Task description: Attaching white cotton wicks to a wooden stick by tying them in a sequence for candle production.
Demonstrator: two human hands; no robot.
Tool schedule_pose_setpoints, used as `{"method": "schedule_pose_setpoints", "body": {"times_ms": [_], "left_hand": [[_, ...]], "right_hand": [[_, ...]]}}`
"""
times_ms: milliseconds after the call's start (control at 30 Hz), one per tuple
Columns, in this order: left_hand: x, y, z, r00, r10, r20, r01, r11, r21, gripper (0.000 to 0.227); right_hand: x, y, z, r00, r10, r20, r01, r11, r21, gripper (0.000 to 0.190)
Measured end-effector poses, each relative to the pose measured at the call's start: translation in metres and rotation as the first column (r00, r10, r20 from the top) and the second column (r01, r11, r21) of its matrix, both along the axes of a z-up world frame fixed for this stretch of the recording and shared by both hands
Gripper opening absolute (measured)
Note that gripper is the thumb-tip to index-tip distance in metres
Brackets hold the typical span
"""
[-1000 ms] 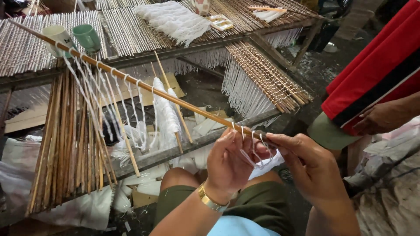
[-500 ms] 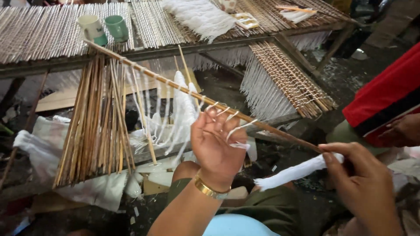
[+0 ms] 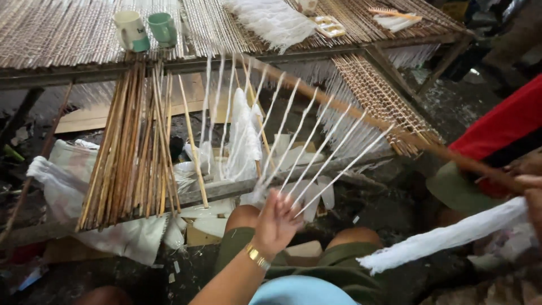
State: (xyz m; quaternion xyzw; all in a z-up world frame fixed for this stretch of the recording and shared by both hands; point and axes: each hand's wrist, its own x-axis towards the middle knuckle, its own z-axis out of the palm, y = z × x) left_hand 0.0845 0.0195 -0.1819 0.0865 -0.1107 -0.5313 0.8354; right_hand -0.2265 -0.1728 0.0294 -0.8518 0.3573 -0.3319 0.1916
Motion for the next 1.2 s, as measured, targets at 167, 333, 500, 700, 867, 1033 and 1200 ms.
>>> {"method": "schedule_pose_setpoints", "body": {"times_ms": [167,333,500,700,867,1033,1200], "left_hand": [[-0.03,0.008,0.026,0.973,0.111,-0.204,0.032,0.808,0.588,0.025],[-0.082,-0.022,0.101,0.896,-0.41,-0.172,0.427,0.901,0.079,0.018],[-0.09,-0.046,0.171,0.957,-0.284,-0.063,0.235,0.883,-0.405,0.022],[-0.086,-0.046,0.171,0.967,-0.23,-0.106,0.163,0.886,-0.435,0.019],[-0.077,-0.043,0.165,0.977,-0.19,-0.099,0.124,0.878,-0.462,0.02],[-0.078,-0.052,0.143,0.996,-0.094,-0.003,0.084,0.903,-0.421,0.055],[-0.086,-0.033,0.161,0.275,0.234,0.933,-0.228,0.958,-0.173,0.02]], "right_hand": [[-0.002,0.004,0.006,1.0,-0.015,-0.001,0.015,1.0,-0.013,0.027],[0.001,0.012,0.011,1.0,-0.01,-0.001,0.01,0.999,-0.052,0.025],[0.011,0.049,0.02,0.998,0.027,0.048,-0.024,0.999,-0.048,0.022],[0.026,0.075,0.037,0.999,0.03,0.02,-0.029,0.998,-0.053,0.017],[0.036,0.085,0.038,0.998,0.034,0.059,-0.03,0.997,-0.07,0.014],[0.048,0.095,0.047,0.999,0.035,0.038,-0.034,0.999,-0.028,0.016],[0.066,0.104,0.048,0.996,0.075,0.044,-0.079,0.993,0.092,0.027]]}}
